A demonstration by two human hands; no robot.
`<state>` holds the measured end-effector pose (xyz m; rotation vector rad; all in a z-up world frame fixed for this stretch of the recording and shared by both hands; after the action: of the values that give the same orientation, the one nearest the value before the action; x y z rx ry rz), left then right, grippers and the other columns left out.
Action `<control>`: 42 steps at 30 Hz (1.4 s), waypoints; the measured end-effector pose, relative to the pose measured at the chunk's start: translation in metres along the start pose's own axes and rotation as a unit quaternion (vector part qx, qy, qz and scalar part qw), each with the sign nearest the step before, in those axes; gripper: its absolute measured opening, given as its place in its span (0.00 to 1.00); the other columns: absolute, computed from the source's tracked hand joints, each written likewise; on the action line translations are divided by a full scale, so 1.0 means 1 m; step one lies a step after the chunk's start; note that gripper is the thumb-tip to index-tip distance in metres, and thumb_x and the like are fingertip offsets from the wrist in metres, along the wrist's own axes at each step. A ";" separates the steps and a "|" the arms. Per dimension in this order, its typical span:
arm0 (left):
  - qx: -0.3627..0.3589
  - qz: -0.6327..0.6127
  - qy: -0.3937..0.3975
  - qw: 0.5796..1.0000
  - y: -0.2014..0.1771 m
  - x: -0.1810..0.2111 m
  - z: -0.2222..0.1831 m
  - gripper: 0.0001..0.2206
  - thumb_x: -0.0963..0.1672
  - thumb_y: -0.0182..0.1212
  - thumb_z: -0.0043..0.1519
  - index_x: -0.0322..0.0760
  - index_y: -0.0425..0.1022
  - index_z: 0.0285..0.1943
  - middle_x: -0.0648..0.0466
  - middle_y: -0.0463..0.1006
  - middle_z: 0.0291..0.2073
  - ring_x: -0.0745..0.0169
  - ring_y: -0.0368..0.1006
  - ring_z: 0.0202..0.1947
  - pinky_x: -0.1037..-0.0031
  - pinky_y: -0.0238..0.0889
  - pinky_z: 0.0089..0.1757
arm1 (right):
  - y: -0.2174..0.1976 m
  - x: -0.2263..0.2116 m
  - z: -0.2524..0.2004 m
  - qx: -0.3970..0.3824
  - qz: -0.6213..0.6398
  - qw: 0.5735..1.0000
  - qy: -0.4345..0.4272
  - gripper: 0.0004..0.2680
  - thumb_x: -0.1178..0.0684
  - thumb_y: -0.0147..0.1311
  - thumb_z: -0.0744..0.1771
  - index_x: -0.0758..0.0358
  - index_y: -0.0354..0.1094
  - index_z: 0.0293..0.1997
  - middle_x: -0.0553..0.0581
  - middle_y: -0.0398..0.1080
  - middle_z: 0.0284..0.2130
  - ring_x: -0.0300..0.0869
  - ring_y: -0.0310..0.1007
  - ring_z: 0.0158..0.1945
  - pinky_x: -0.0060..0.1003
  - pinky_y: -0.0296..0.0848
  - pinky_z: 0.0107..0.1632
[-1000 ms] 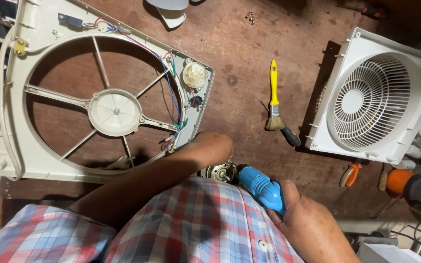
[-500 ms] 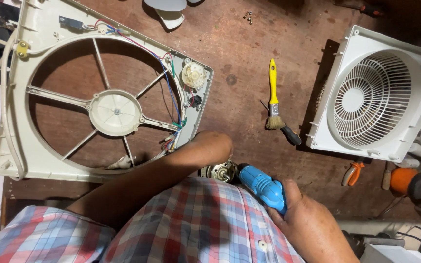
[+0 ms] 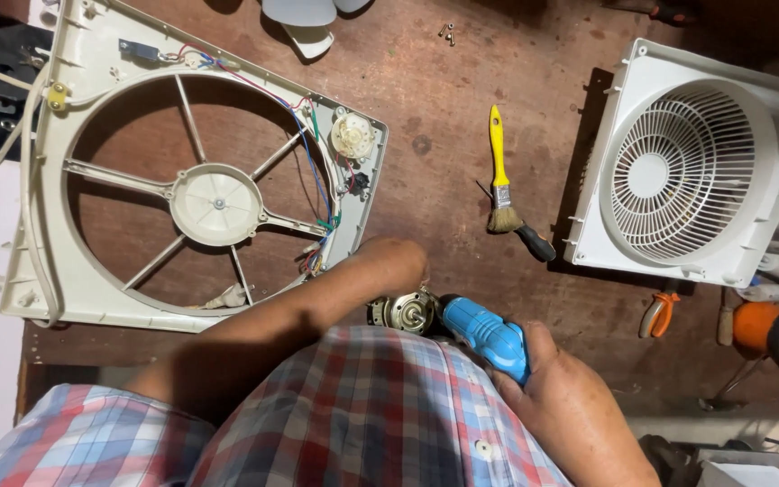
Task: Disassembling a fan motor using an electric screwdriver and hands on a workbench.
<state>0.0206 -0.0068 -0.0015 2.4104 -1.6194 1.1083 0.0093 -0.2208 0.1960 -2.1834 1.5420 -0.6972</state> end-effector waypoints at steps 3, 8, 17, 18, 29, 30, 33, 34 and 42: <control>0.027 0.006 0.029 0.999 0.012 -0.008 0.017 0.23 0.41 0.59 0.73 0.66 0.90 0.70 0.64 0.86 0.72 0.49 0.83 0.68 0.58 0.76 0.64 | 0.006 0.002 -0.007 0.019 0.068 0.997 0.017 0.24 0.35 0.66 0.69 0.34 0.61 0.74 0.57 0.87 0.49 0.60 0.88 0.52 0.56 0.81 0.51; 0.046 -0.011 0.021 0.999 0.020 -0.012 0.017 0.20 0.42 0.65 0.72 0.67 0.91 0.68 0.65 0.88 0.69 0.52 0.85 0.65 0.60 0.75 0.61 | 0.012 0.008 -0.016 0.026 0.155 0.987 0.044 0.25 0.35 0.68 0.68 0.33 0.64 0.76 0.57 0.88 0.49 0.57 0.88 0.51 0.53 0.78 0.49; 0.234 -0.046 -0.008 0.971 0.054 -0.021 0.004 0.11 0.48 0.63 0.72 0.54 0.91 0.56 0.48 0.89 0.57 0.36 0.84 0.56 0.49 0.76 0.52 | 0.089 0.105 0.057 0.095 0.602 0.793 -0.018 0.14 0.54 0.69 0.69 0.60 0.75 0.63 0.59 0.75 0.33 0.48 0.73 0.34 0.44 0.72 0.40; 0.304 -0.034 0.005 0.952 0.059 -0.022 0.003 0.10 0.50 0.65 0.72 0.49 0.89 0.54 0.47 0.89 0.54 0.32 0.85 0.52 0.45 0.76 0.49 | 0.103 0.118 0.077 0.069 0.706 0.702 -0.054 0.13 0.60 0.65 0.71 0.65 0.69 0.63 0.66 0.70 0.30 0.52 0.72 0.28 0.49 0.75 0.30; 0.317 0.122 -0.080 0.937 0.106 0.034 -0.052 0.38 0.57 0.86 0.55 0.44 0.79 0.74 0.45 0.85 0.61 0.34 0.80 0.64 0.45 0.76 0.59 | 0.108 0.184 0.196 0.169 0.453 0.875 -0.019 0.28 0.38 0.71 0.72 0.58 0.72 0.82 0.81 0.81 0.47 0.71 0.82 0.58 0.68 0.79 0.60; 0.301 0.136 -0.104 0.938 0.110 0.034 -0.053 0.41 0.56 0.87 0.55 0.47 0.74 0.78 0.48 0.84 0.59 0.37 0.79 0.64 0.46 0.77 0.58 | 0.100 0.179 0.195 0.152 0.418 0.895 -0.015 0.29 0.37 0.70 0.71 0.55 0.71 0.84 0.80 0.83 0.51 0.71 0.81 0.65 0.68 0.78 0.68; 0.272 0.110 -0.119 0.949 0.107 0.046 -0.058 0.42 0.53 0.86 0.58 0.45 0.71 0.83 0.45 0.82 0.68 0.35 0.75 0.72 0.47 0.79 0.59 | 0.075 0.164 0.171 0.236 0.345 0.903 -0.097 0.27 0.45 0.68 0.71 0.66 0.71 0.81 0.73 0.68 0.76 0.73 0.72 0.75 0.66 0.73 0.76; 0.273 0.113 -0.123 0.947 0.105 0.051 -0.063 0.42 0.53 0.86 0.58 0.45 0.71 0.83 0.45 0.82 0.68 0.35 0.75 0.72 0.47 0.79 0.59 | 0.077 0.156 0.168 0.235 0.348 0.902 -0.101 0.27 0.45 0.68 0.71 0.66 0.71 0.81 0.73 0.68 0.76 0.73 0.72 0.75 0.66 0.73 0.76; 0.247 0.077 -0.122 0.958 0.109 0.063 -0.076 0.40 0.44 0.85 0.58 0.48 0.73 0.84 0.52 0.77 0.79 0.44 0.66 0.84 0.55 0.72 0.71 | 0.157 0.013 0.191 -0.211 0.545 0.774 -0.242 0.20 0.48 0.54 0.74 0.66 0.75 0.77 0.63 0.85 0.55 0.44 0.86 0.46 0.42 0.91 0.46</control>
<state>-0.0966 -0.0759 0.0537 2.8654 -1.8068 1.4399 0.0065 -0.2805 -0.0441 -1.0951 2.3259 0.5851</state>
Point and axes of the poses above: each hand's wrist, its own z-axis towards the middle knuckle, its own y-axis out of the palm, x = y × z, the point moved 3 cm from there along z, towards the middle knuckle
